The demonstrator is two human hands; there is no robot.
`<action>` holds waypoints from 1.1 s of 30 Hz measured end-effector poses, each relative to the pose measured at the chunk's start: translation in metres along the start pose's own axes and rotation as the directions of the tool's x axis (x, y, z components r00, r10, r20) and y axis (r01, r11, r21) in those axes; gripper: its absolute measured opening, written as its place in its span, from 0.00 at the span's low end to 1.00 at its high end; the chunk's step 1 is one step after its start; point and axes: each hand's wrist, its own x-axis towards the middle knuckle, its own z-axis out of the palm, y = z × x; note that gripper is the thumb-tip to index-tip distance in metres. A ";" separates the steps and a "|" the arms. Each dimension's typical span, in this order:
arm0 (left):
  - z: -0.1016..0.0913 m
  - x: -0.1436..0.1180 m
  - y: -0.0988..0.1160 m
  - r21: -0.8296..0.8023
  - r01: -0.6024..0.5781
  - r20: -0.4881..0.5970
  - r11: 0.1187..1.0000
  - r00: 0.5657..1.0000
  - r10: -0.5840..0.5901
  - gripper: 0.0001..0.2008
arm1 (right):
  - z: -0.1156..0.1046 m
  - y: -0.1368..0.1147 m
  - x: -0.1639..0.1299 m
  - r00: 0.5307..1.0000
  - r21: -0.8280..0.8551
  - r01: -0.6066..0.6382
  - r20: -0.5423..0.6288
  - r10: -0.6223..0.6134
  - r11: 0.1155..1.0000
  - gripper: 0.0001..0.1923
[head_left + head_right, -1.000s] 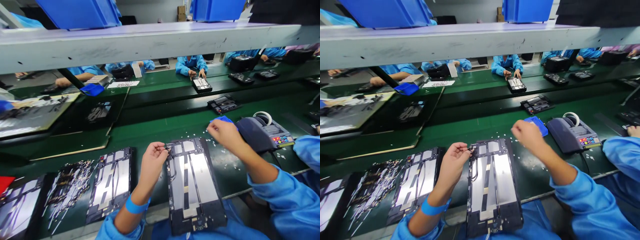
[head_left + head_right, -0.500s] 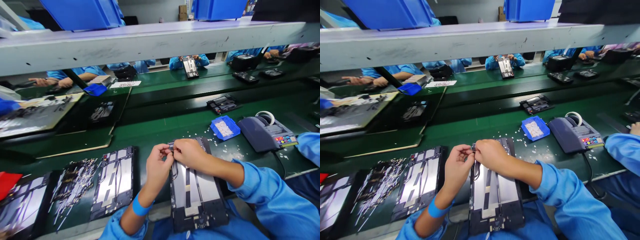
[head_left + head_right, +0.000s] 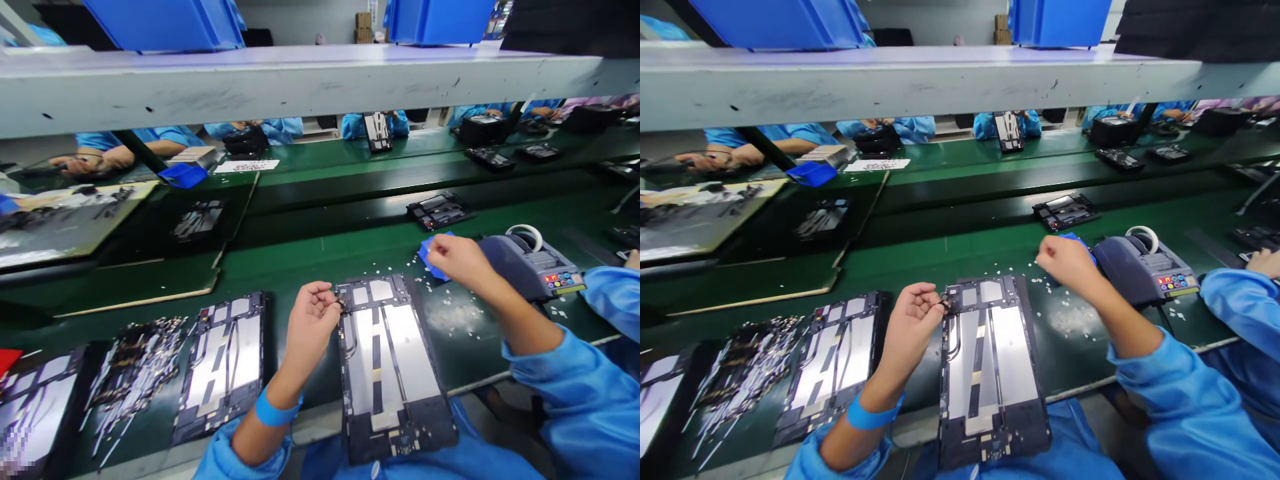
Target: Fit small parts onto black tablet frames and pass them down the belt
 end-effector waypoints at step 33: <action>-0.039 0.018 -0.004 0.726 -0.686 0.655 0.046 0.711 0.257 0.20 | 0.046 -0.144 0.005 0.851 0.021 0.326 0.428 -0.303 0.945 0.13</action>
